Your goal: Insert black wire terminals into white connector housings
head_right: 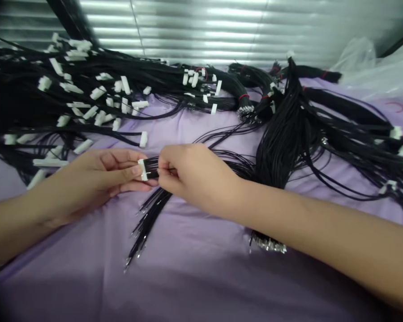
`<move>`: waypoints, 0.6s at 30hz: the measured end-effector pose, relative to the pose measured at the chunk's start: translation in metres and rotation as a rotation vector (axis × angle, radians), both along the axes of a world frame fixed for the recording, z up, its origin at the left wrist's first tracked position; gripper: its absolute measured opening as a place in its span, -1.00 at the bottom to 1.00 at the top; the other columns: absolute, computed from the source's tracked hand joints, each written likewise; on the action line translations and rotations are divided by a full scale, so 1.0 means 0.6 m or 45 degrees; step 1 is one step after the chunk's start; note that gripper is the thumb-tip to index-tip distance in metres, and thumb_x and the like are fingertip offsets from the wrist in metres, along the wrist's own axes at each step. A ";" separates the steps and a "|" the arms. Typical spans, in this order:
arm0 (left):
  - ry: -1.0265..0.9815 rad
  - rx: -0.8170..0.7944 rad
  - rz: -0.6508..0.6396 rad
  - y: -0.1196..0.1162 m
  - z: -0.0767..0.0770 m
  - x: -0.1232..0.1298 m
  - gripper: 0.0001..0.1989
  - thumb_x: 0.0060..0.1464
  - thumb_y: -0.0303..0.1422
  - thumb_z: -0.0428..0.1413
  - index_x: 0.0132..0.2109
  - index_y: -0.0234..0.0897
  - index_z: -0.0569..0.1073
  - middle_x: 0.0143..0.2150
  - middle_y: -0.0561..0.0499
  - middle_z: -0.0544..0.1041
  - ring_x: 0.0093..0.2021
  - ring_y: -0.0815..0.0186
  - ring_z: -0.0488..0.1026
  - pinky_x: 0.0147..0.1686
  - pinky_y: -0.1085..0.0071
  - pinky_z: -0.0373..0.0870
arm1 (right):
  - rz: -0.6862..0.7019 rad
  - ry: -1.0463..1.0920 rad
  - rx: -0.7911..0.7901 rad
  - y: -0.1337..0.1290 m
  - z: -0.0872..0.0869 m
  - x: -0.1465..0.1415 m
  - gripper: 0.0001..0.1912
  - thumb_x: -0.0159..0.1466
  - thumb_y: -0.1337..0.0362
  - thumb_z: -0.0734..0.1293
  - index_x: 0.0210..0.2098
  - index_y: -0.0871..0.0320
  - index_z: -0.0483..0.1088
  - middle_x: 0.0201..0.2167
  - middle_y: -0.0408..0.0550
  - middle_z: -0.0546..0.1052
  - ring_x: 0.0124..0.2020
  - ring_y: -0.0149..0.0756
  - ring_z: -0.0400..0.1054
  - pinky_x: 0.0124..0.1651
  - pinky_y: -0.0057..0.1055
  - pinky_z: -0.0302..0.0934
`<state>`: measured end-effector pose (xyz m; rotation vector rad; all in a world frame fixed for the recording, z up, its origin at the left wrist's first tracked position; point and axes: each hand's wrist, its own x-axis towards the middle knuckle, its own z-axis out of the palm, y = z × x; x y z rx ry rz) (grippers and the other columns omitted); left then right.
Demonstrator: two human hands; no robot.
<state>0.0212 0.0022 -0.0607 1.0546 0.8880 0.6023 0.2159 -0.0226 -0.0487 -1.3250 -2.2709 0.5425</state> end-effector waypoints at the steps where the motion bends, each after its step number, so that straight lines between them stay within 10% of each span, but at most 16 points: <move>1: -0.002 -0.003 0.001 0.000 0.001 0.001 -0.91 0.02 -0.46 0.24 -0.26 -0.29 0.58 -0.33 0.02 0.62 -0.32 0.39 0.57 -0.27 0.62 0.52 | 0.008 0.012 -0.010 0.000 -0.001 0.000 -0.92 0.15 0.39 0.26 -0.47 0.20 0.36 -0.61 -0.27 0.38 -0.60 -0.57 0.16 -0.50 -0.56 0.02; 18: 0.133 0.042 0.006 -0.002 0.002 0.004 -0.88 0.04 -0.44 0.22 -0.23 -0.35 0.51 -0.33 -0.02 0.59 -0.32 0.36 0.56 -0.40 0.61 0.51 | 0.129 -0.233 0.226 -0.001 0.003 -0.007 -0.81 0.31 0.39 0.17 -0.32 0.27 0.41 -0.38 -0.01 0.49 -0.36 -0.33 0.34 -0.25 -0.36 0.22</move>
